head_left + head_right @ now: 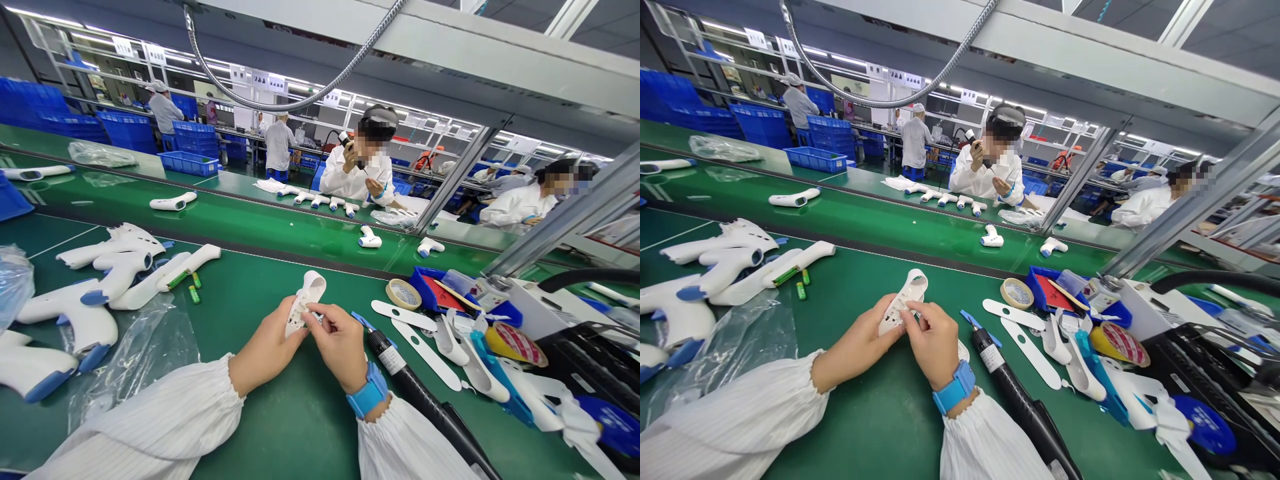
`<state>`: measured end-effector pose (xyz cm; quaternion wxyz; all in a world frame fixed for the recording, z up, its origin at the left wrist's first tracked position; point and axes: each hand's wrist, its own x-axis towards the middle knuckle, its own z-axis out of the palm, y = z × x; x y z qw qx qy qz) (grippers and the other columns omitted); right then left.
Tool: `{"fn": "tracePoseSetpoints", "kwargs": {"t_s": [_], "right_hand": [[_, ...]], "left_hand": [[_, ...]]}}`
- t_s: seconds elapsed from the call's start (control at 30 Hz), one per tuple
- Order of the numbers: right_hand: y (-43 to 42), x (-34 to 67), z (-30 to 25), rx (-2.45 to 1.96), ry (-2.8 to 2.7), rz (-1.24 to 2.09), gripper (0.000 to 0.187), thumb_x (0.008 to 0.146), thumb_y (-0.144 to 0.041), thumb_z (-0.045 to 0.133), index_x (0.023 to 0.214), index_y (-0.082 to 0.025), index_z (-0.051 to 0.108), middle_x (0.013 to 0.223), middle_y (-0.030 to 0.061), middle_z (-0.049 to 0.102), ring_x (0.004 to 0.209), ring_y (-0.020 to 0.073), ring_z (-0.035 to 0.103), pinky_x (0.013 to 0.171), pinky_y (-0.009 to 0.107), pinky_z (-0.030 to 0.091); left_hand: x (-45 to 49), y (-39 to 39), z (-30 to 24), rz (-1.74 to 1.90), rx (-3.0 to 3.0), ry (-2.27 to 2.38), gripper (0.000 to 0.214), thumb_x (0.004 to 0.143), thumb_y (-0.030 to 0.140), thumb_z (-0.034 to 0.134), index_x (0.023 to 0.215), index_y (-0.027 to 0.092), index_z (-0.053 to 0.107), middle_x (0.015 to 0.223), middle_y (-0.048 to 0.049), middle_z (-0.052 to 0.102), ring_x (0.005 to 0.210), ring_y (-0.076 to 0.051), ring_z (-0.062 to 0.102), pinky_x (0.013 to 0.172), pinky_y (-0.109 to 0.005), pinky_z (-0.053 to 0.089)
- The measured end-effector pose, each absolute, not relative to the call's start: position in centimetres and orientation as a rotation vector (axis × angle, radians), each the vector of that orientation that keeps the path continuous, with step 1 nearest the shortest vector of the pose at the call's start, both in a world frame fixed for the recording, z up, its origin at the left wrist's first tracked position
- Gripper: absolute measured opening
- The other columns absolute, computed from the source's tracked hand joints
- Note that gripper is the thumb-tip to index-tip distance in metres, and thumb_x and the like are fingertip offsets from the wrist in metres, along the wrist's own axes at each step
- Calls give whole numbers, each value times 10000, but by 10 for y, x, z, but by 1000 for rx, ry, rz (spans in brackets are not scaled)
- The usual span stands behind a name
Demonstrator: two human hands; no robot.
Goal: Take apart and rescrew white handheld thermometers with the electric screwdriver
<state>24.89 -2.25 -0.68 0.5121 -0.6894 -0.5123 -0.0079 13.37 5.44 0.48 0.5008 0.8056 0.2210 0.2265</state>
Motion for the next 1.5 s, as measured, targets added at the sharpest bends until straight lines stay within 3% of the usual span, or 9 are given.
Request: {"fn": "tracePoseSetpoints", "kwargs": {"t_s": [0.17, 0.37, 0.57, 0.83, 1.0, 1.13, 1.27, 1.4, 1.5], "right_hand": [[-23, 248, -3, -1640, -1136, 137, 157, 753, -268, 590, 874, -188, 648, 495, -83, 313, 451, 82, 335, 460, 209, 310], [-21, 250, 0, -1538, -886, 471, 377, 687, -278, 651, 979, -185, 431, 504, -129, 313, 451, 77, 325, 459, 193, 304], [-19, 258, -1, -1379, -831, 756, 253, 668, -317, 673, 803, -155, 534, 503, -104, 324, 466, 63, 270, 471, 205, 258], [-20, 253, 8, -1277, -700, 905, 229, 628, -303, 709, 750, -156, 583, 493, -95, 354, 421, 36, 189, 394, 206, 136], [-18, 251, 8, -1211, -641, 962, 280, 623, -332, 730, 782, -165, 572, 494, -95, 388, 398, 28, 184, 369, 189, 116], [-19, 253, 11, -1095, -506, 1072, 415, 768, -511, 555, 1020, -183, 535, 552, -66, 447, 398, 51, 299, 365, 173, 225], [-20, 251, 16, -925, -295, 1186, 512, 847, -531, 424, 1188, -149, 428, 774, 36, 590, 621, 113, 552, 579, 220, 457], [-22, 247, 19, -843, -321, 1222, 521, 871, -524, 380, 1233, -150, 401, 914, 75, 608, 861, 160, 593, 799, 281, 465], [-23, 244, 19, -777, -468, 1279, 480, 890, -524, 320, 1202, -186, 457, 1023, 78, 600, 981, 170, 563, 853, 295, 444]], "left_hand": [[133, 54, 5, 564, 1963, 525, 345, 815, 272, 462, 1149, 202, 415, 1016, -57, 591, 851, -197, 563, 731, -282, 432], [134, 54, 6, 564, 1984, 540, 371, 828, 259, 443, 1190, 205, 381, 1026, -58, 576, 849, -192, 547, 730, -281, 422], [132, 55, 7, 598, 2049, 479, 364, 843, 256, 428, 1198, 214, 362, 1030, -58, 569, 855, -194, 548, 737, -284, 419], [131, 53, 4, 645, 2121, 386, 366, 851, 209, 391, 1214, 201, 348, 1083, -83, 551, 927, -199, 545, 787, -296, 423], [136, 50, 3, 716, 2006, 447, 362, 827, 221, 435, 1185, 197, 389, 993, -60, 579, 819, -175, 555, 724, -282, 436], [141, 56, 3, 678, 1728, 667, 344, 790, 309, 507, 1103, 190, 429, 726, 15, 561, 530, -116, 492, 486, -227, 400], [141, 59, 5, 686, 1577, 691, 331, 748, 311, 567, 1026, 195, 429, 727, 29, 556, 497, -93, 474, 430, -201, 379], [140, 54, 8, 728, 1652, 620, 332, 736, 235, 586, 1042, 216, 457, 891, 5, 601, 756, -133, 564, 660, -234, 444], [140, 51, 10, 709, 1756, 605, 317, 740, 200, 571, 1044, 224, 482, 875, 15, 608, 799, -145, 560, 713, -243, 427]]}}
